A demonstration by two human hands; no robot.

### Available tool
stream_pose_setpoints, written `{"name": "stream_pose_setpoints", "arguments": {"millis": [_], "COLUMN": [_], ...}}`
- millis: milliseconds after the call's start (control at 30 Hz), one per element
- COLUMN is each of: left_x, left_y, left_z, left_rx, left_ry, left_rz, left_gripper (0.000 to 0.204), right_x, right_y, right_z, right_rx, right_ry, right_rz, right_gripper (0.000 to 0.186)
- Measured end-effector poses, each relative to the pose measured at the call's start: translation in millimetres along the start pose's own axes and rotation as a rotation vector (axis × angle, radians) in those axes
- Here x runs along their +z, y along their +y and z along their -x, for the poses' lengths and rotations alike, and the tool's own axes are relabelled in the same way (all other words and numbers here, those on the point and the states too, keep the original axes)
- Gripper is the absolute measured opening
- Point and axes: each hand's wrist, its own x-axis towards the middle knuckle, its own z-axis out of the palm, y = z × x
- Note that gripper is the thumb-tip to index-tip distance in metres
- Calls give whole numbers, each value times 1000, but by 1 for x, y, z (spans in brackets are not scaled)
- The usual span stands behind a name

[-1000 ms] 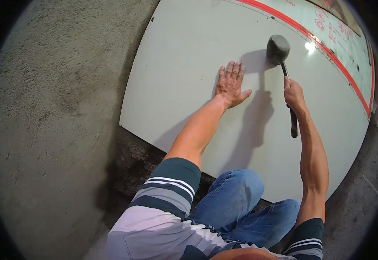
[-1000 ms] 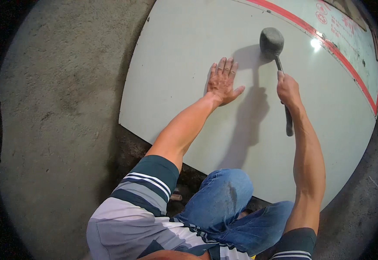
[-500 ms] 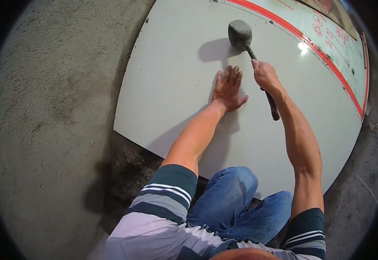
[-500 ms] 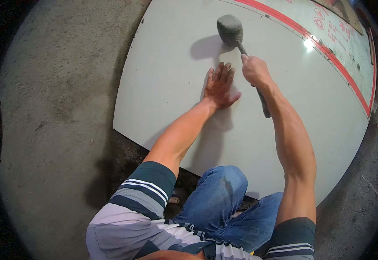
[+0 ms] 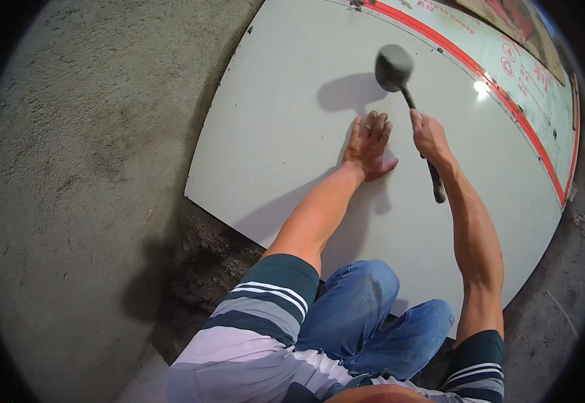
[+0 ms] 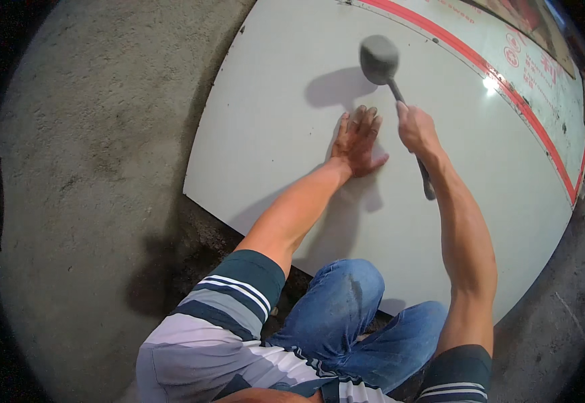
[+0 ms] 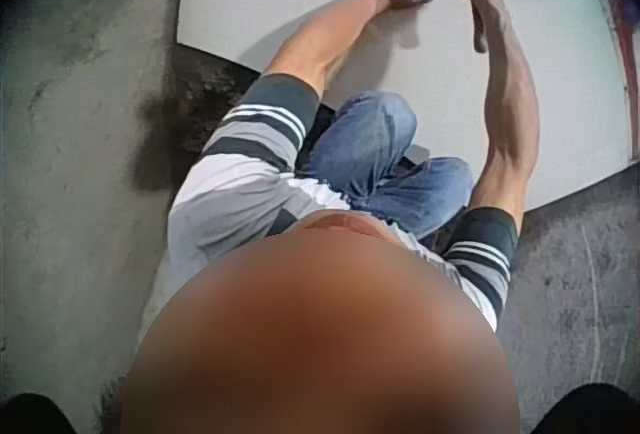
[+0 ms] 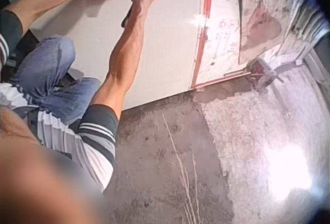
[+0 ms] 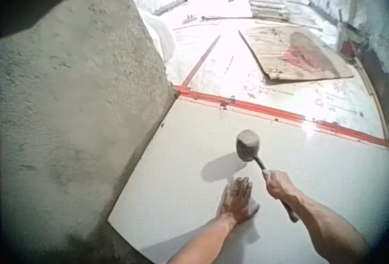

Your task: Adjusting and leveling a large floor tile using a rubber mallet, level, and trowel.

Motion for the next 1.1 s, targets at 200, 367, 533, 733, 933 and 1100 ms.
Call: {"name": "stream_pose_setpoints", "arguments": {"millis": [200,367,533,733,933,1100], "left_x": [5,4,0,5,6,0], "left_y": [-5,-1,2,-13,-15,-8], "left_z": [-4,-3,-10,-5,-9,-15], "left_rx": [20,28,63,62,52,37], "left_ry": [37,40,91,198,105,70], "left_rz": [-17,-14,5,90,23,41], "left_gripper": [88,88,85,86,88,86], "right_x": [-8,-19,4,22,49,51], "right_y": [39,31,23,-65,-74,-87], "right_z": [14,9,-33,-62,-92,-90], "right_rx": [255,200,-72,29,-164,-191], "right_ry": [-26,44,170,-89,-127,-149], "right_rz": [-97,-34,43,-47,133,138], "right_gripper": [50,52,52,49,52,50]}}
